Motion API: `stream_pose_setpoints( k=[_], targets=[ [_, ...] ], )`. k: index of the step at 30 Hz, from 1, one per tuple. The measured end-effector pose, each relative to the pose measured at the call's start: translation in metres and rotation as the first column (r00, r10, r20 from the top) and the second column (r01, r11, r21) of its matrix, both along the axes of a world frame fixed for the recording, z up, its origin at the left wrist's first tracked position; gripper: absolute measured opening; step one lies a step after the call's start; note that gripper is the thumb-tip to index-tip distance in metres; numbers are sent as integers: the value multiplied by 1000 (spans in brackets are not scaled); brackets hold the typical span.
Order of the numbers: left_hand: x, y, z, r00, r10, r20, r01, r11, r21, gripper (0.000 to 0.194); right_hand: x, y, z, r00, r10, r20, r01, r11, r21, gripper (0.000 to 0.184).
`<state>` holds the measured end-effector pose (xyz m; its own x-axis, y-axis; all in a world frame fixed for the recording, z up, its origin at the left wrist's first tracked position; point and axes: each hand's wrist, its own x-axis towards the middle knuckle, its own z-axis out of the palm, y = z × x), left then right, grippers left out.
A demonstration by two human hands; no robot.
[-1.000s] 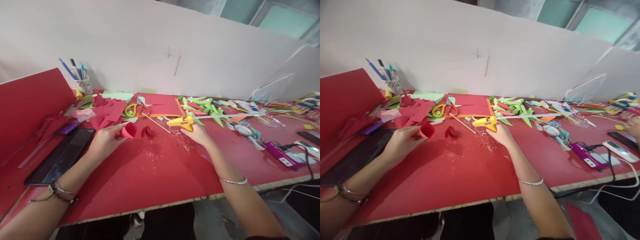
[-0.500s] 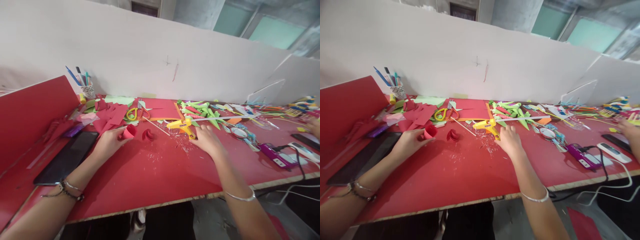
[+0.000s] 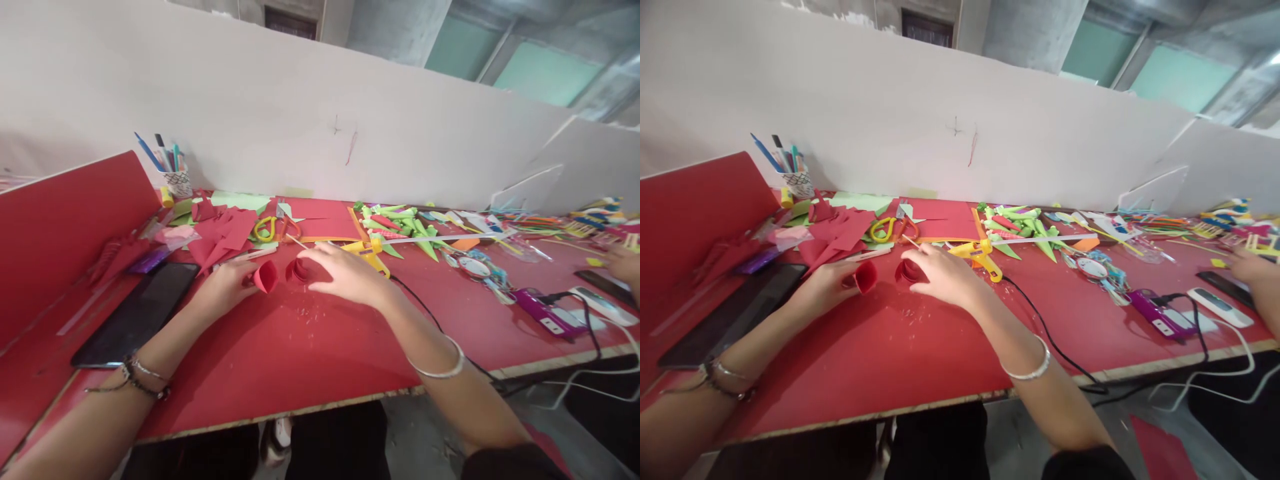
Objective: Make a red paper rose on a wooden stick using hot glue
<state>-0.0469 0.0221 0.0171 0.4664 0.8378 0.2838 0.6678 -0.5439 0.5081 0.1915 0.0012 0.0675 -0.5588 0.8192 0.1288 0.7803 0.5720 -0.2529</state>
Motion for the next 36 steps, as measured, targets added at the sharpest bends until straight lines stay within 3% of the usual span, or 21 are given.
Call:
stream_pose_setpoints(
  k=[3, 7, 14, 22, 29, 36],
  targets=[
    [-3, 3, -4, 999, -5, -37, 6, 999, 33, 39, -15, 28, -18, 999, 31, 44, -27, 996, -84, 57],
    [-6, 6, -10, 999, 20, -36, -18, 998, 57, 32, -27, 47, -35, 999, 4, 37, 1, 990, -140, 50],
    [-5, 5, -9, 999, -2, -44, 5, 997, 72, 30, -30, 45, -30, 992, 35, 119, -23, 995, -97, 31],
    [-3, 4, -6, 998, 20, -58, -16, 997, 70, 28, -30, 46, -37, 998, 52, 34, -50, 996, -70, 18],
    [-3, 2, -6, 998, 12, -68, -7, 998, 67, 30, -24, 39, -40, 983, 85, -165, -100, 992, -83, 17],
    [1, 0, -5, 986, 51, -158, -45, 998, 42, 11, -8, 15, -41, 902, 71, -427, -198, 944, -262, 22]
  ],
)
